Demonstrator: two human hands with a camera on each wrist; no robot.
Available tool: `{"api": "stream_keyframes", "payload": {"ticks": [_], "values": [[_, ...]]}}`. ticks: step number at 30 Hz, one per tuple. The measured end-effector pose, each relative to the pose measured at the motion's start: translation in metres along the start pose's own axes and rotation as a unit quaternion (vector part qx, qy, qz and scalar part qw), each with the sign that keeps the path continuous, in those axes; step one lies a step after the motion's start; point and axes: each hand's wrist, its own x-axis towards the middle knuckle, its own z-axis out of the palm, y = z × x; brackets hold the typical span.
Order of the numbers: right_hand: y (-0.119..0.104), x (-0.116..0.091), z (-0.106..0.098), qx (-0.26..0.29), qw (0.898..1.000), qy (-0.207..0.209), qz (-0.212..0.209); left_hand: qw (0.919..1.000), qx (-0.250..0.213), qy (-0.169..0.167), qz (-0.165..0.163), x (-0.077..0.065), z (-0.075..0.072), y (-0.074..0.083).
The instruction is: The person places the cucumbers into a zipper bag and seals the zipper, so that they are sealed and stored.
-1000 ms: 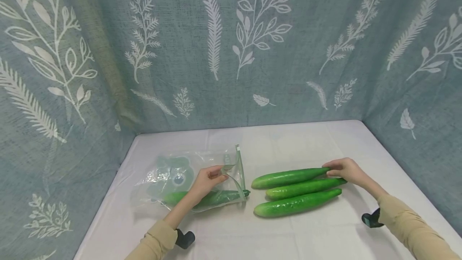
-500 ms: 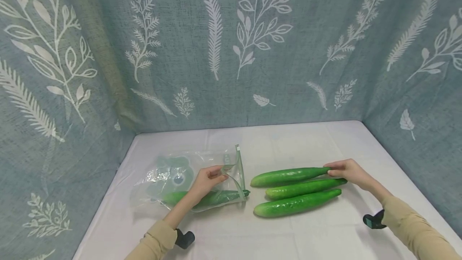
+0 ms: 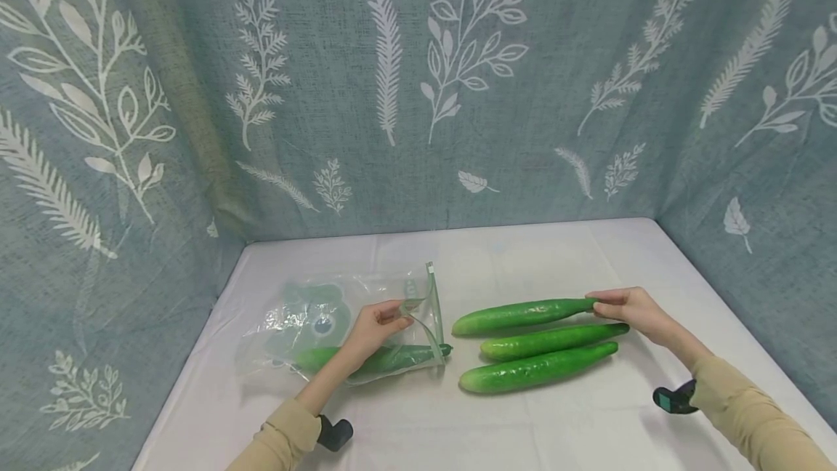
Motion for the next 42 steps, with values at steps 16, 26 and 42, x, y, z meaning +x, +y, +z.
{"api": "stream_keyframes", "payload": {"ticks": [16,26,42], "values": [[-0.005,-0.002,0.002,0.183,0.982,0.026,0.029,0.9999,0.008,0.008,-0.006,0.000,0.001,0.001],[-0.014,-0.003,0.007,0.277,0.961,0.015,0.024,0.9999,0.002,0.011,-0.001,-0.002,0.001,0.004],[-0.016,0.007,0.025,0.225,0.973,0.018,0.043,0.9997,0.011,0.021,-0.008,-0.003,0.003,0.007]]}}
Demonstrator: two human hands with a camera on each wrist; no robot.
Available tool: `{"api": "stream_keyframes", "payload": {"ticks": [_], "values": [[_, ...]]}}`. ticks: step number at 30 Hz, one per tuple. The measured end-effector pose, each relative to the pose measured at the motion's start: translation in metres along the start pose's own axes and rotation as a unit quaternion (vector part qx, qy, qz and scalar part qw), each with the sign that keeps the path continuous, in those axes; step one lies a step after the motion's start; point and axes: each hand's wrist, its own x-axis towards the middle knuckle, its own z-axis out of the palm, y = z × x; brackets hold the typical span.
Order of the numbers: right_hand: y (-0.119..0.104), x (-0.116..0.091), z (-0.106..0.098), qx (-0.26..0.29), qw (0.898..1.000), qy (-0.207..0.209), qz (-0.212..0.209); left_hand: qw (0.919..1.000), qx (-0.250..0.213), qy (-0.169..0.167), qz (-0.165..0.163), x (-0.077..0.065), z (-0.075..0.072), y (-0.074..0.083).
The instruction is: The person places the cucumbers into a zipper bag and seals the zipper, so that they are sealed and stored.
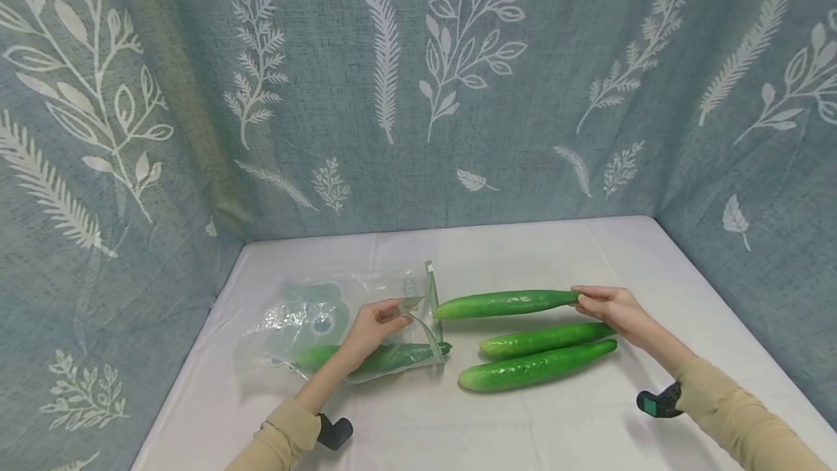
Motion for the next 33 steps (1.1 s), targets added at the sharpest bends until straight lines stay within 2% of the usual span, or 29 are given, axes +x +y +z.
{"api": "stream_keyframes", "payload": {"ticks": [12,23,33], "values": [[-0.003,0.003,0.018,-0.002,1.000,0.002,-0.001,1.0000,-0.007,-0.007,0.002,0.002,-0.002,-0.005],[-0.009,0.011,0.039,-0.003,1.000,-0.017,-0.005,0.9997,-0.017,-0.017,0.002,0.002,-0.002,-0.005],[-0.015,0.011,0.053,-0.041,0.998,-0.038,-0.008,0.9985,-0.037,-0.039,0.014,0.002,-0.005,-0.004]]}}
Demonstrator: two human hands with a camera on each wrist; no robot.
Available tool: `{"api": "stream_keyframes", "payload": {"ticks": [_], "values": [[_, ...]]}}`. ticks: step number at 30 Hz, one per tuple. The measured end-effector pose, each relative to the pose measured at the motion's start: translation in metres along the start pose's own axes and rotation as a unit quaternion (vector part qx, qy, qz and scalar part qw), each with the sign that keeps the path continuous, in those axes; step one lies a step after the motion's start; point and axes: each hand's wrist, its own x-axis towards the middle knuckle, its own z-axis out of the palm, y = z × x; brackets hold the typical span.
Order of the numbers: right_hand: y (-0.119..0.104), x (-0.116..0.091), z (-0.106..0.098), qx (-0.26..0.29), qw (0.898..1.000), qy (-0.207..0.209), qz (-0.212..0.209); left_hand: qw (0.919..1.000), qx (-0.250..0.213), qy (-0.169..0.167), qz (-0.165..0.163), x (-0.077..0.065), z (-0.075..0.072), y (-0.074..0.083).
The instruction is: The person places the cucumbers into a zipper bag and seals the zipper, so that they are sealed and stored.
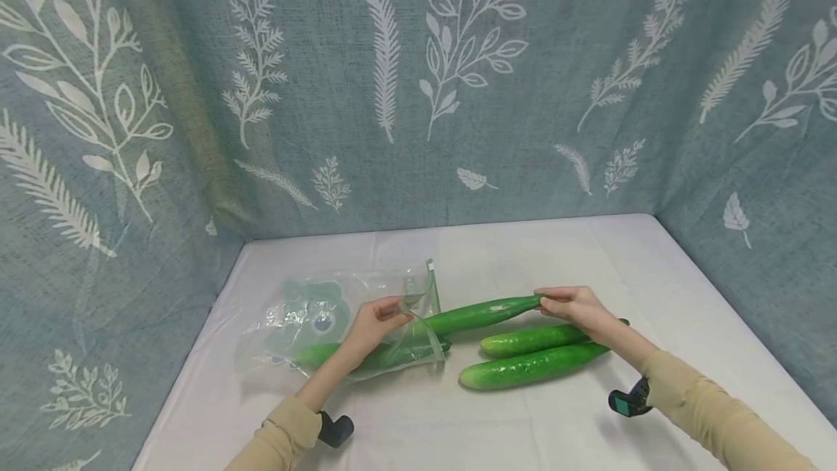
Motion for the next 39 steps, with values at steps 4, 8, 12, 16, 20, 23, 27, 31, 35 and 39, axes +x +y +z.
{"api": "stream_keyframes", "payload": {"ticks": [4,8,12,16,20,23,27,31,35,39], "values": [[0.000,0.002,0.005,-0.002,1.000,0.002,0.002,1.0000,0.002,-0.003,0.009,0.001,-0.001,0.000],[-0.001,0.004,0.012,0.002,1.000,-0.003,0.004,1.0000,0.000,-0.003,0.008,0.002,-0.002,0.000],[-0.003,0.004,0.020,-0.015,1.000,-0.011,0.003,0.9999,-0.003,-0.008,0.008,0.003,-0.002,0.000],[-0.005,0.005,0.029,-0.031,0.999,-0.016,-0.006,0.9998,-0.007,-0.010,0.012,0.003,-0.002,0.000],[-0.007,0.005,0.036,-0.043,0.999,-0.019,-0.011,0.9997,-0.008,-0.011,0.020,0.002,-0.002,0.000],[-0.008,0.006,0.039,-0.061,0.998,-0.021,-0.016,0.9996,-0.007,-0.011,0.023,0.002,-0.002,0.000],[-0.009,0.006,0.044,-0.085,0.996,-0.022,-0.028,0.9996,-0.005,-0.009,0.025,0.002,-0.002,-0.001],[-0.009,0.007,0.048,-0.109,0.993,-0.022,-0.041,0.9997,-0.004,-0.004,0.024,0.002,-0.001,0.000],[-0.008,0.008,0.053,-0.137,0.989,-0.023,-0.053,0.9998,-0.001,-0.002,0.017,0.002,-0.001,0.001],[-0.009,0.010,0.059,-0.159,0.985,-0.023,-0.063,0.9999,-0.001,-0.002,0.015,0.002,-0.001,0.002]]}}
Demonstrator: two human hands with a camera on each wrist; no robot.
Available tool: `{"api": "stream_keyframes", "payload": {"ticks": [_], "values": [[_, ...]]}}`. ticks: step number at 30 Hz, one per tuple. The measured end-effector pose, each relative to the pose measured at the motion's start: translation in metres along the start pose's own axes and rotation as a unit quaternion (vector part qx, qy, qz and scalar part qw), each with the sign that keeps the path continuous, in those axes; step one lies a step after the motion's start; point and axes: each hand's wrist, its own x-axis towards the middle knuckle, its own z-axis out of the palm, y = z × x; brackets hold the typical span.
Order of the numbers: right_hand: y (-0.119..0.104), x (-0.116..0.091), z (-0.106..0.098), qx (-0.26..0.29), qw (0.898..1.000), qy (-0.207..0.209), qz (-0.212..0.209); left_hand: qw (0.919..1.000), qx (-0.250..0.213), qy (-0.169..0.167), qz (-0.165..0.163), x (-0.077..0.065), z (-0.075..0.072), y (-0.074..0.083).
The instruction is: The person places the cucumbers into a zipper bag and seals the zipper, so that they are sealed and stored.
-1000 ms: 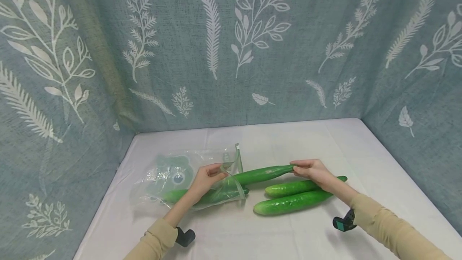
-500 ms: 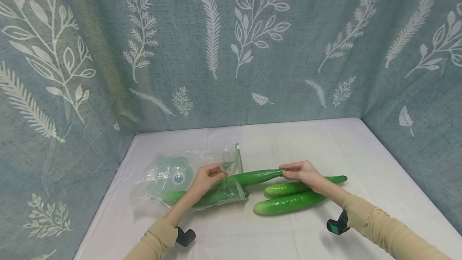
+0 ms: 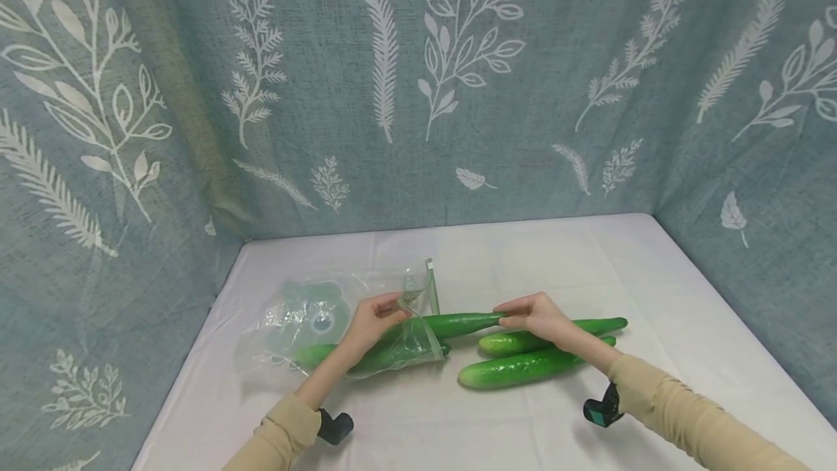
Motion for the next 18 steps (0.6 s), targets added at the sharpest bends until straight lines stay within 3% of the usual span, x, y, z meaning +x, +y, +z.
{"api": "stream_keyframes", "payload": {"ticks": [10,18], "values": [[-0.003,0.009,0.014,-0.048,0.998,-0.007,-0.036,1.0000,0.000,0.008,-0.006,0.000,0.001,0.003],[-0.010,0.018,0.029,-0.053,0.997,-0.007,-0.061,1.0000,-0.002,0.005,-0.002,0.000,0.000,0.004]]}}
